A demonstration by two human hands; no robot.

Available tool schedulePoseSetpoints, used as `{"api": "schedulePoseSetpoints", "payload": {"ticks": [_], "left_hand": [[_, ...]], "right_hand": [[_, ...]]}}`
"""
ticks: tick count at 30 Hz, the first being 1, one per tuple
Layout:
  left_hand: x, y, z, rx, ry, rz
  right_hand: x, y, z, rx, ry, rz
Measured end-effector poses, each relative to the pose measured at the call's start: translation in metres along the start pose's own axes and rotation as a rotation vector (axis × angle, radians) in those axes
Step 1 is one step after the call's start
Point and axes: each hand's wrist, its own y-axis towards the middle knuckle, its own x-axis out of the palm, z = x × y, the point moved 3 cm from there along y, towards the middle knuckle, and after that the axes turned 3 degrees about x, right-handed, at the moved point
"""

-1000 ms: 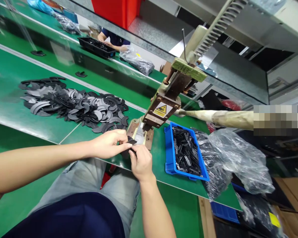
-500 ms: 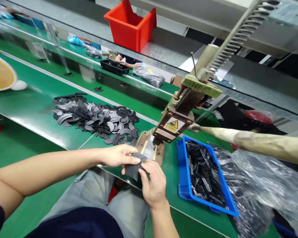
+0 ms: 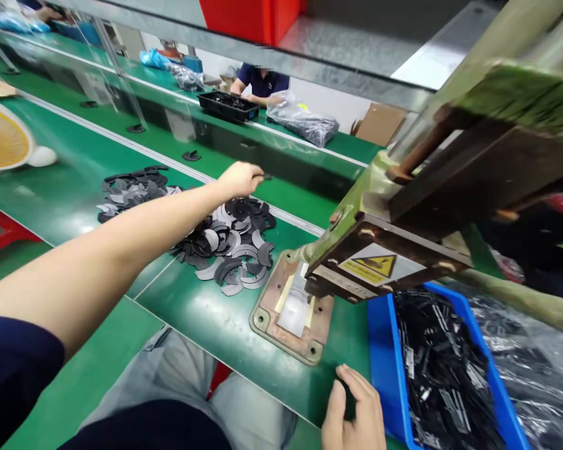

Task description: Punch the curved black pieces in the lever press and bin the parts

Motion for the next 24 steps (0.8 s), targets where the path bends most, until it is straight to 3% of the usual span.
{"api": "schedulePoseSetpoints", "payload": {"ticks": [3, 5, 8, 12, 15, 17, 21, 23, 24], "left_hand": [[0.015, 0.039, -0.017, -0.040, 0.086, -0.070], [0.020, 0.049, -0.024, -0.061, 0.122, -0.111], [0.017, 0.046, -0.028, -0.039, 0.128, -0.079], [0.001, 0.019, -0.023, 0.001, 0.090, -0.023], [-0.013, -0.017, -0.003, 0.031, 0.009, -0.022], [-0.020, -0.055, 0.020, 0.109, -0.082, -0.005], [-0.025, -0.155, 0.067, 0.326, -0.300, 0.039], [-0.019, -0.205, 0.079, 0.405, -0.400, 0.058], [-0.013, -0.227, 0.084, 0.444, -0.442, 0.013]], "right_hand": [[0.002, 0.004, -0.007, 0.000, -0.007, -0.004], [0.001, 0.006, -0.011, -0.003, 0.009, 0.012], [0.000, 0.004, -0.012, -0.015, 0.018, 0.017], [0.001, 0.001, -0.003, -0.031, 0.019, 0.034], [0.004, 0.001, 0.001, -0.068, 0.037, 0.028], [0.002, 0.002, -0.005, -0.101, 0.054, 0.002], [-0.017, 0.007, -0.033, -0.151, 0.109, -0.081], [-0.033, 0.014, -0.042, -0.149, 0.078, -0.071], [-0.042, 0.019, -0.043, -0.137, 0.042, -0.052]]}}
